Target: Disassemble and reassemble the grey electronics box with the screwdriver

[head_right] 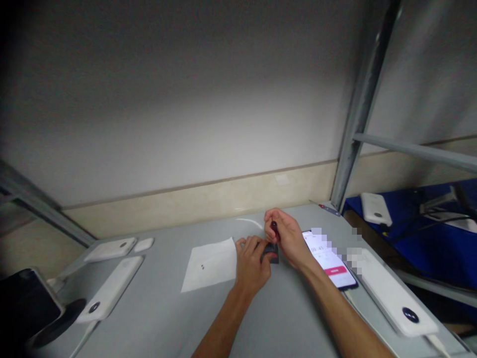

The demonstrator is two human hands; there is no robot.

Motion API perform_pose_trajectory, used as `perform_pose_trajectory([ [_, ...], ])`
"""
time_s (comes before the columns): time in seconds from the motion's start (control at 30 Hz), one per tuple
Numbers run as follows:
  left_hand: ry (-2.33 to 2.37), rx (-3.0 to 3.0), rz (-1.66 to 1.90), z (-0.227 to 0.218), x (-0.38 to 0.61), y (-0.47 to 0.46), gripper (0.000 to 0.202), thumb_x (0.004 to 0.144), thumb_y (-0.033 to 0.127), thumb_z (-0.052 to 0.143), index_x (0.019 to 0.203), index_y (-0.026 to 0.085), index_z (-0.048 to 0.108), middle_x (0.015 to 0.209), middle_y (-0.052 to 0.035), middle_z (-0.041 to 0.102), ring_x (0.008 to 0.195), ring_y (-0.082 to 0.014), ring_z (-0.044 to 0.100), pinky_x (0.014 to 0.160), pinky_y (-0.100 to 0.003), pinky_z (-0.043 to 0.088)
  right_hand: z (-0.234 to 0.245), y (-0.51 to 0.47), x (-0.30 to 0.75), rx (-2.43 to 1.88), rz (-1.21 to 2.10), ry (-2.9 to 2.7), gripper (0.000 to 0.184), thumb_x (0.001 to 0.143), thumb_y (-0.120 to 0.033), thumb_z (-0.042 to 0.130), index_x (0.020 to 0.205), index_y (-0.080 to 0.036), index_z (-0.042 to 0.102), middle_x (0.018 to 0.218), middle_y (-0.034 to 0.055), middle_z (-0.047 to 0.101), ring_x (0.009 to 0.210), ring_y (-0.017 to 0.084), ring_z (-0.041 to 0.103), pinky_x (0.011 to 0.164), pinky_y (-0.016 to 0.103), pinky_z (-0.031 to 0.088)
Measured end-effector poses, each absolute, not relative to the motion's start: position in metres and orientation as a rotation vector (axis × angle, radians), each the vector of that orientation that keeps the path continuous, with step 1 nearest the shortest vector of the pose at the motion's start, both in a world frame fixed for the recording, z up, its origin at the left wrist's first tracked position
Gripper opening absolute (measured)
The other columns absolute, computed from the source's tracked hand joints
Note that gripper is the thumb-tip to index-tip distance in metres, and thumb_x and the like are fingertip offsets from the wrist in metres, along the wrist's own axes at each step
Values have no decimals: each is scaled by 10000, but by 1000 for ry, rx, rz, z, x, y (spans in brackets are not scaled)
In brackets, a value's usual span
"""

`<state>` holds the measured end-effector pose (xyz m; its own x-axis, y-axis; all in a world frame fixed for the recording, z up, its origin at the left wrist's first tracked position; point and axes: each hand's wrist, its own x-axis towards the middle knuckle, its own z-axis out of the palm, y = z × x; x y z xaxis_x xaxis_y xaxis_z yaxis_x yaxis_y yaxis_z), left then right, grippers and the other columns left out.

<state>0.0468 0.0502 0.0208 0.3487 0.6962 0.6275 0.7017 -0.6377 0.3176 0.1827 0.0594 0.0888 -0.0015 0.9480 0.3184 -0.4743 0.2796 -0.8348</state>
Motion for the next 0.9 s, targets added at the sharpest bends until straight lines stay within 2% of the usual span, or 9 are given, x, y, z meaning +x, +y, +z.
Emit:
perform_pose_trajectory([
  [0.07,-1338,-2568,-1174,20,47,50,190,922,196,666,1109,230,672,945,-40,676,942,-244,614,938,-458,374,89,56,177,-603,1226,-981,382,961,-611,595,894,-234,598,522,-97,315,466,98,222,460,231,205],
  [0.13,-1343,-2564,-1158,20,47,49,192,917,191,667,1105,228,671,940,-41,670,937,-245,610,931,-456,378,89,54,173,-574,1225,-960,433,955,-675,546,954,-245,592,540,-102,288,475,100,187,459,229,182],
  [0.23,-1345,-2558,-1155,21,48,48,182,912,196,682,1091,227,670,940,-41,668,931,-246,605,917,-452,382,92,52,174,-537,1240,-980,408,934,-656,603,952,-249,588,619,-76,367,504,96,235,472,227,214],
  [0.4,-1347,-2544,-1166,21,48,47,148,921,227,704,1066,224,669,932,-36,670,927,-242,610,907,-447,380,95,57,184,-567,1158,-1006,441,929,-601,649,761,-199,588,713,-11,490,583,105,421,523,239,348],
  [0.53,-1338,-2530,-1153,20,48,46,177,920,249,719,1087,225,668,931,-36,668,929,-241,610,905,-444,382,94,60,184,-576,1222,-895,418,911,-634,657,872,-221,611,588,-76,345,479,78,225,444,213,195],
  [0.6,-1338,-2526,-1146,20,48,46,174,918,250,720,1084,228,670,925,-36,666,922,-242,608,893,-442,383,94,60,183,-542,1241,-865,433,916,-681,611,961,-251,612,589,-89,300,481,84,176,446,211,167],
  [0.67,-1338,-2522,-1143,20,48,46,166,918,244,717,1077,225,673,926,-37,664,921,-243,608,889,-444,382,93,60,184,-524,1241,-894,432,905,-684,623,939,-253,611,626,-74,338,502,89,214,460,217,203],
  [0.8,-1327,-2524,-1151,18,48,48,173,919,236,716,1084,217,668,928,-33,665,922,-241,609,896,-449,377,95,56,187,-565,1186,-1025,345,885,-535,743,813,-214,639,703,-18,469,598,119,382,539,261,338],
  [0.9,-1324,-2524,-1141,19,47,48,171,920,234,714,1082,217,665,928,-32,667,922,-241,610,902,-450,373,98,54,188,-537,1185,-1038,310,883,-503,753,832,-205,687,700,-4,486,649,138,430,591,278,373],
])
